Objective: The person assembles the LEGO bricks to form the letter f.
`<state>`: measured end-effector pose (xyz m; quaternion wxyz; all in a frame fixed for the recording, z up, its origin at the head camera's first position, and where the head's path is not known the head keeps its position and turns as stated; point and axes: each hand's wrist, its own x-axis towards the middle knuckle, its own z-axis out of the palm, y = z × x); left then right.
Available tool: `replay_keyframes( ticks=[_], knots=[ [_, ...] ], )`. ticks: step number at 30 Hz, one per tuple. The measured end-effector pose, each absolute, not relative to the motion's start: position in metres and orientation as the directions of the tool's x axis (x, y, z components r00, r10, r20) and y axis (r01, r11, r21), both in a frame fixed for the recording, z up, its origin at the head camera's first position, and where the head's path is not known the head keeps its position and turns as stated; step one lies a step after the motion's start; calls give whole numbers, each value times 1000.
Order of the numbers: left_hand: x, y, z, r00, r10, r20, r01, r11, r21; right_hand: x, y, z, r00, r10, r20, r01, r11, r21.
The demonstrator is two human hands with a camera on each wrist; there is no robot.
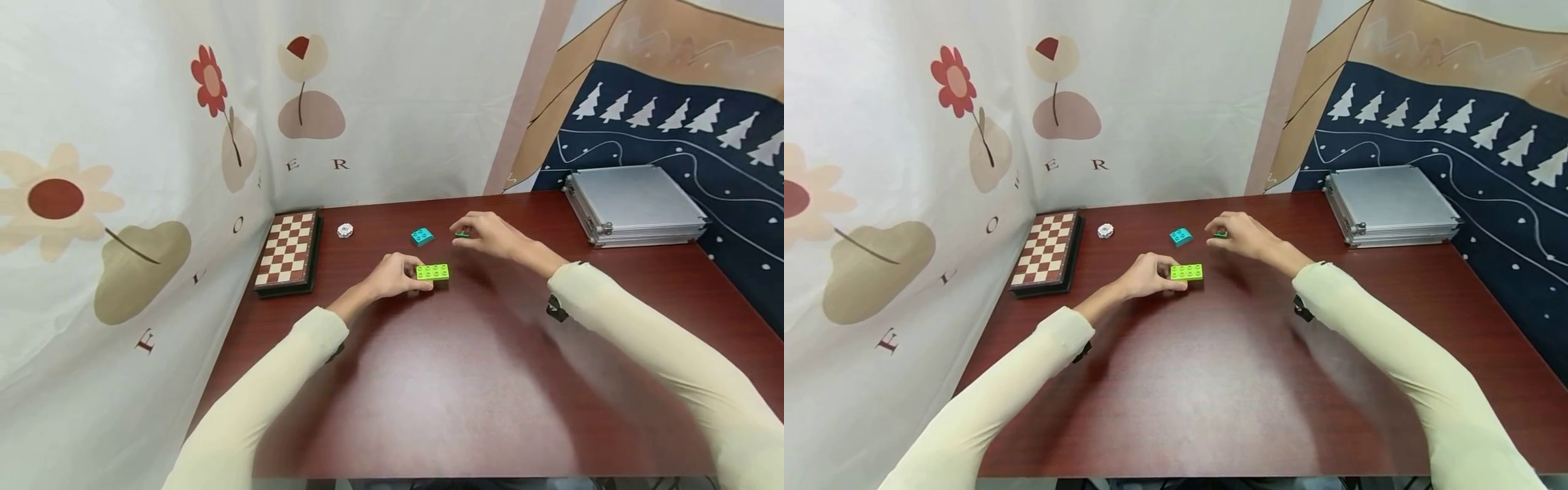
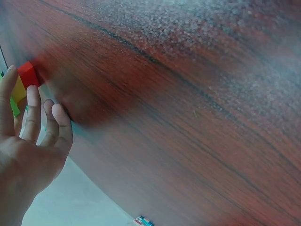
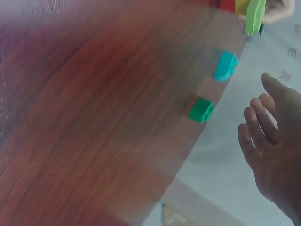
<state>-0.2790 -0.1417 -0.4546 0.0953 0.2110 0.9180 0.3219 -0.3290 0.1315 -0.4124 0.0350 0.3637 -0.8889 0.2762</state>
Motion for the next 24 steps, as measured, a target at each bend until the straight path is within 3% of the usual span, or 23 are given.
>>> replay_keyframes(
  ticks=[10, 24],
  knots=[
    [-279, -142, -454, -891, 450, -59, 314, 705, 636, -356, 148, -429, -828, -507, 239, -548, 645, -532],
    [-280, -141, -455, -887, 456, -66, 311, 697, 646, -371, 144, -452, -877, -449, 172, -462, 689, -558]
  ],
)
